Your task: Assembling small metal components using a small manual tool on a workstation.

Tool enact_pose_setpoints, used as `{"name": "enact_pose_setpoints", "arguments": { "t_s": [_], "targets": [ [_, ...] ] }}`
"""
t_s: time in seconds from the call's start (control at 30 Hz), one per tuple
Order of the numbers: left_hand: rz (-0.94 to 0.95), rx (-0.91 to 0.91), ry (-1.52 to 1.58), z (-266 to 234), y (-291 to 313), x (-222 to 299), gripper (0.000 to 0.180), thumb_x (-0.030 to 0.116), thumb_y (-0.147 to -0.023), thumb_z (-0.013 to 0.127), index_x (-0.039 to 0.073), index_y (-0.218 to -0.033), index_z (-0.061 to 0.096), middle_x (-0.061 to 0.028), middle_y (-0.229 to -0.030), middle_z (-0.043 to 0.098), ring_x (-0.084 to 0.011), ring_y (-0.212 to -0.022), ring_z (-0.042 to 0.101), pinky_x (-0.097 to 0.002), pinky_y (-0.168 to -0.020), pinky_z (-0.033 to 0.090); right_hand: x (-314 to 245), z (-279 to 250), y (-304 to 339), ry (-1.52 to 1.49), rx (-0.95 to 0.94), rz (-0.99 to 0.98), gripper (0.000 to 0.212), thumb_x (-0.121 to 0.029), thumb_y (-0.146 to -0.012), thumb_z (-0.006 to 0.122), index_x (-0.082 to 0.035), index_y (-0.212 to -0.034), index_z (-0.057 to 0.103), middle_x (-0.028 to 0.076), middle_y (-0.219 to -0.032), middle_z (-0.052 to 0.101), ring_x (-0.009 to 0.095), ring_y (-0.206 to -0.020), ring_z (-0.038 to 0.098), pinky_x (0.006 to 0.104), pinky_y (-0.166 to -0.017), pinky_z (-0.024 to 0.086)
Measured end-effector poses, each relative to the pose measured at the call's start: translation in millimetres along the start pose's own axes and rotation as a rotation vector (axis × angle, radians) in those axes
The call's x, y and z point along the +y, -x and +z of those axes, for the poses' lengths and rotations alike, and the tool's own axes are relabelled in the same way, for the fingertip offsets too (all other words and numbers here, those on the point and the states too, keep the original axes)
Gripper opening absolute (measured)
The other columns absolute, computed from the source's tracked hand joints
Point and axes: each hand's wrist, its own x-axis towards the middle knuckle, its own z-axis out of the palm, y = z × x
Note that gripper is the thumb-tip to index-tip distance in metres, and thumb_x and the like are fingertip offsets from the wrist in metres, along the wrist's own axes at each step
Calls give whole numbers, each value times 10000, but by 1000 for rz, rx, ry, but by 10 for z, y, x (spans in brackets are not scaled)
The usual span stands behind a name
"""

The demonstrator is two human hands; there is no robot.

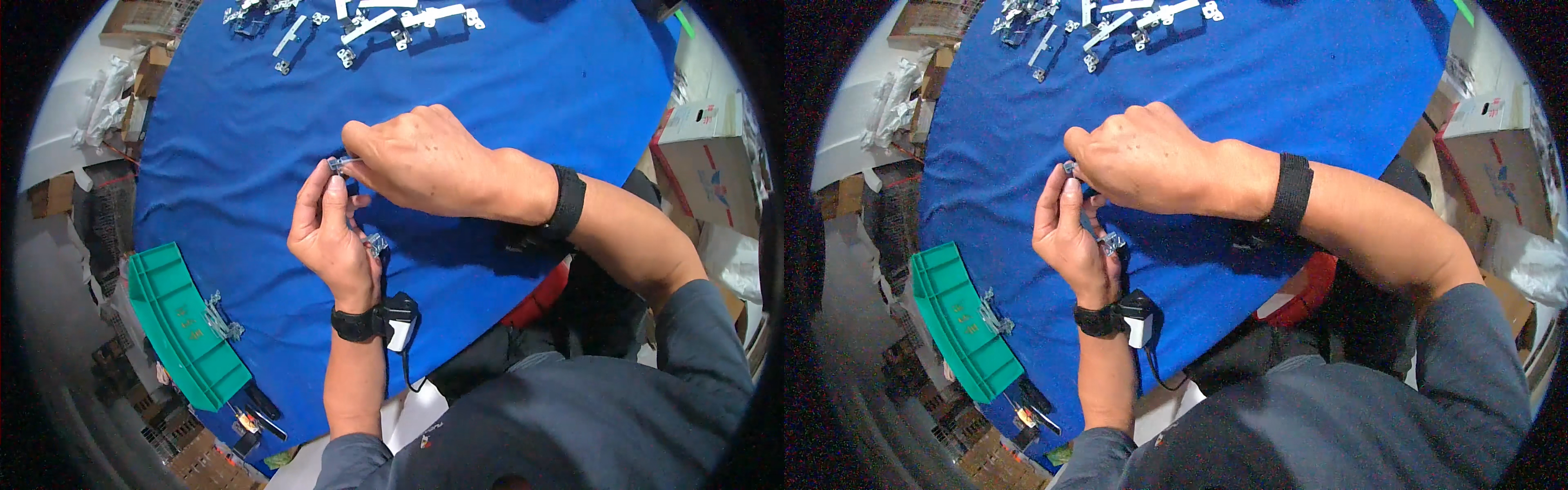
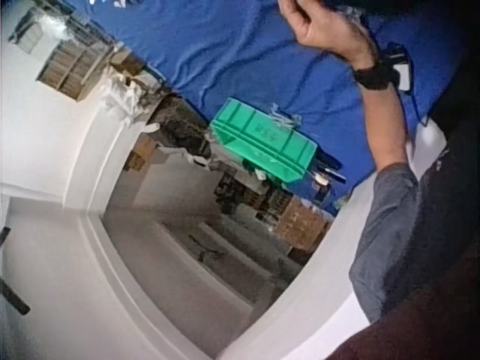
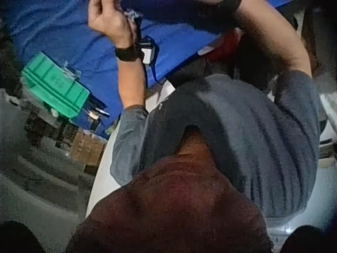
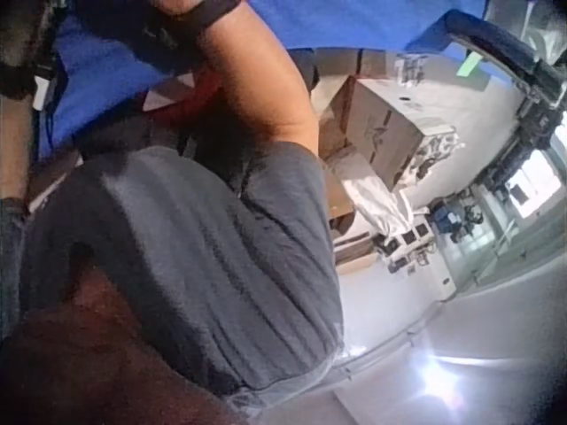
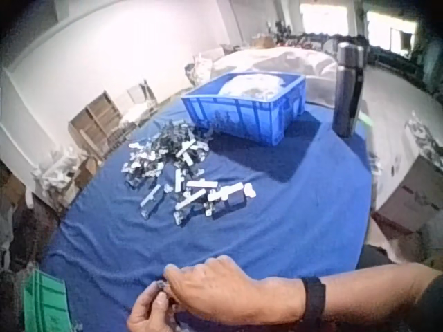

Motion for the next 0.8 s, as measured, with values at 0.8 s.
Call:
{"name": "enact_pose_setpoints", "arguments": {
  "t_s": [0.8],
  "targets": [
    [-13, -6, 44, -3, -8, -10, 226, -57, -917, 626, -51, -1135, 682, -119, -1060, 696, -124, -806, 666, -243, -639, 577, 21, -20, -4, 7, 28, -61, 179, -186, -852, 649, -58, -883, 529, 125, -738, 650, 337, -653, 671, 456, -507, 494]
  ]
}}
